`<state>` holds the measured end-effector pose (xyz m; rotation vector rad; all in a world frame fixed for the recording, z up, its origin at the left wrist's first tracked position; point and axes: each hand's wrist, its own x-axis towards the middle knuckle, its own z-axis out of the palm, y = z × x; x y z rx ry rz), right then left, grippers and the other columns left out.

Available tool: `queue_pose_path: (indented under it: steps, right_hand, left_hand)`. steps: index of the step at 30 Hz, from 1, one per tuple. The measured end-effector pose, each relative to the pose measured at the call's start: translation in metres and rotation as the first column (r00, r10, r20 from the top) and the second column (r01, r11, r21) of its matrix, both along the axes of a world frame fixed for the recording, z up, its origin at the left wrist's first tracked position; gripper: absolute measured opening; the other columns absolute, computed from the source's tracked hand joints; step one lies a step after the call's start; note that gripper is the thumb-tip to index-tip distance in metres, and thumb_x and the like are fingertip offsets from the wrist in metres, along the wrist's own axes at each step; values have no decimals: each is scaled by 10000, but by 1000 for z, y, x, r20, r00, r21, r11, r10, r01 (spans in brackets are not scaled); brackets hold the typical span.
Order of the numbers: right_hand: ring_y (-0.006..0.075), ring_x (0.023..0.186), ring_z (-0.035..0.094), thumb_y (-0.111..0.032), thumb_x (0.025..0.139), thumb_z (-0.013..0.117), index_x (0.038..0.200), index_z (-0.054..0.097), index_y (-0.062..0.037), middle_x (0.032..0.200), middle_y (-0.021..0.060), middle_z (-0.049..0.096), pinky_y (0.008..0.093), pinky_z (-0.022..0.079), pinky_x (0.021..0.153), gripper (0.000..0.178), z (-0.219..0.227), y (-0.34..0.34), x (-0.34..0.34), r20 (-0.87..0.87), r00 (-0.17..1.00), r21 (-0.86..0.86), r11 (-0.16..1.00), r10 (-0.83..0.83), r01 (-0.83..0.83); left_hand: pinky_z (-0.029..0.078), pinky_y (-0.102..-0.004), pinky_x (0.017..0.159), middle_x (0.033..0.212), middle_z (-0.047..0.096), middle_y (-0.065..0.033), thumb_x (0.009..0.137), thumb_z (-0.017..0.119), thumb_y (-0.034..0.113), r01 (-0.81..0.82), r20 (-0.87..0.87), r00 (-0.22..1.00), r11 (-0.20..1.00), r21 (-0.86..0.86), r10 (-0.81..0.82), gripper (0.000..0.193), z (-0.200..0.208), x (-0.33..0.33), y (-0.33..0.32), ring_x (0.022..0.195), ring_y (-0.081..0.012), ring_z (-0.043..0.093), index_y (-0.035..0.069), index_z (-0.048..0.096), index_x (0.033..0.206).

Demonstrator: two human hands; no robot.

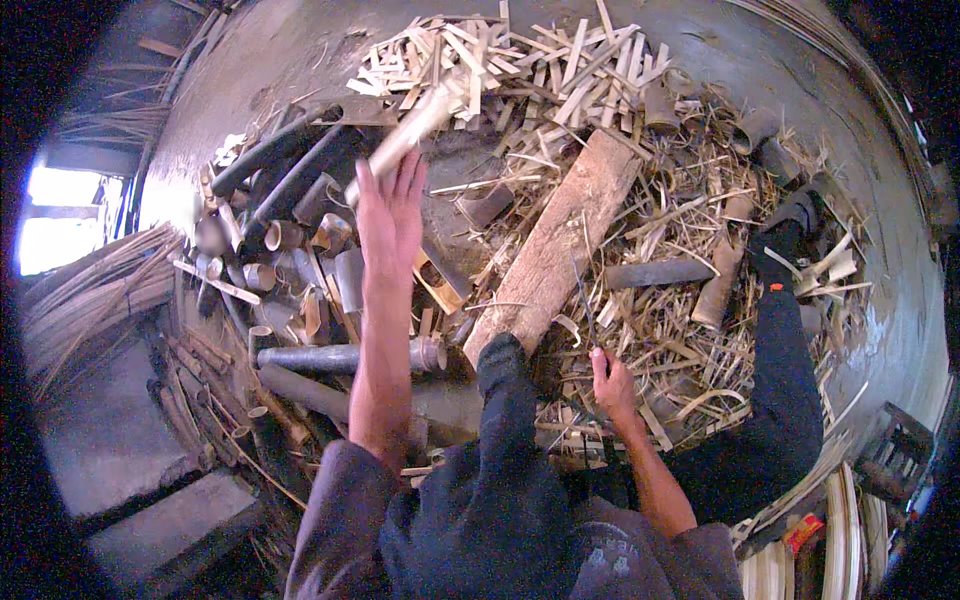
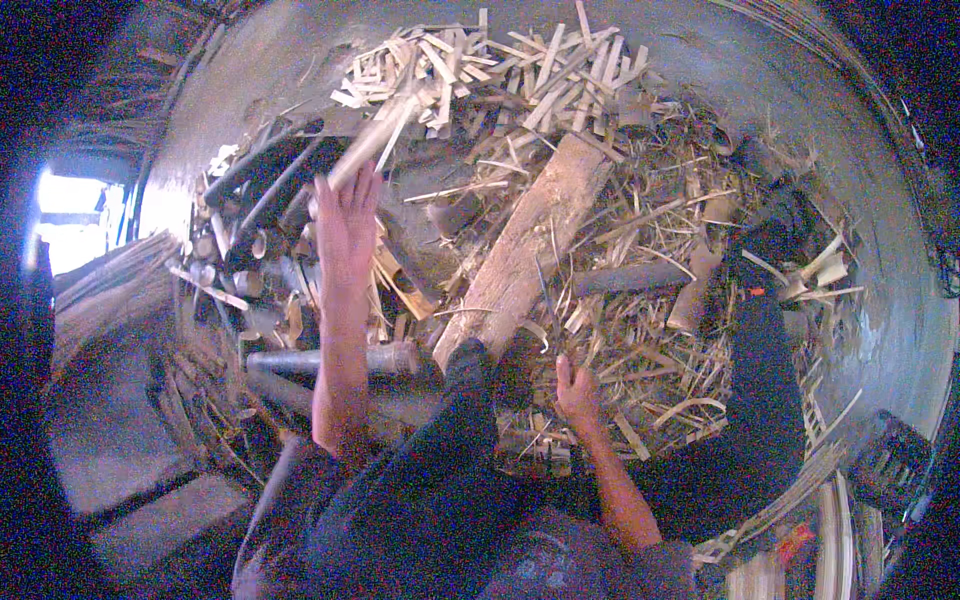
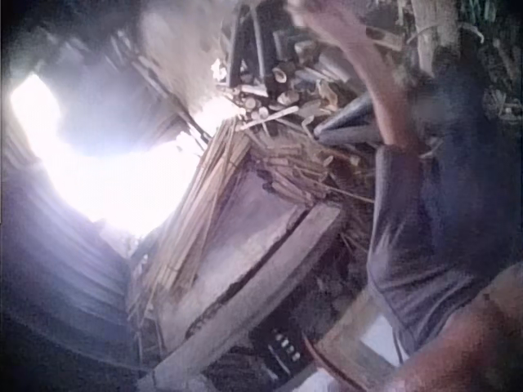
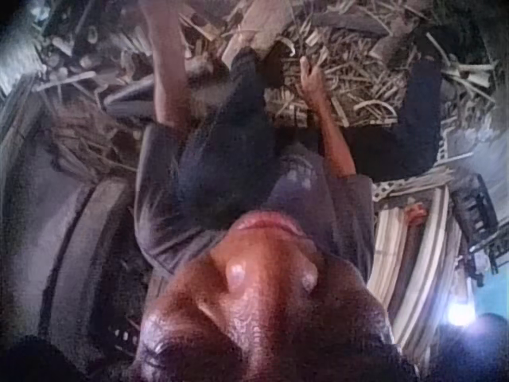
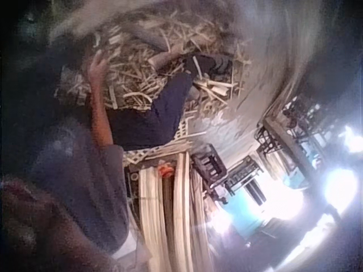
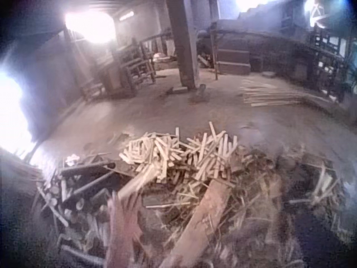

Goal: The person sits on the floor and uses a knife to carve a piece of wood, repeatedly shaving off thin strips. The person holds the wood with one hand and carves with the other, occasionally adjusting the wood's position.

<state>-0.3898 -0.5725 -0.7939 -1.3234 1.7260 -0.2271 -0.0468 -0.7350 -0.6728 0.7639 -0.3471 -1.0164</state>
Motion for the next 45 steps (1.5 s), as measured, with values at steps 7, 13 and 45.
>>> queue_pose_path:
  steps: [7, 13, 45]
  right_hand:
    - [467, 833, 578, -438, 957, 401, 958, 592, 49, 854, 286, 617, 491, 437, 734, 524, -19, 7, 7, 32, 999, -232, 973, -5, 13]
    - [390, 723, 543, -416, 964, 425, 958, 572, 16, 784, 229, 584, 433, 447, 708, 457, -37, 9, -2, 71, 997, -64, 998, 7, -2]
    - [430, 885, 606, -318, 846, 581, 1398, 279, 19, 992, 289, 609, 442, 483, 757, 714, -23, 35, 8, 6, 990, -260, 956, 141, -134]
  left_hand:
    - [484, -343, 825, 995, 651, -97, 943, 532, 288, 363, 501, 637, 801, 475, -586, 319, -44, -56, 22, 932, -175, 604, 18, 592, 1101]
    - [480, -327, 756, 863, 645, -108, 914, 527, 230, 205, 626, 336, 703, 681, -704, 269, -81, -111, 145, 826, -191, 606, 4, 620, 1027]
    - [485, -413, 738, 1082, 518, -175, 778, 595, 93, 288, 797, -553, 843, 455, -242, 382, -191, -267, -4, 916, -322, 574, -11, 435, 1110]
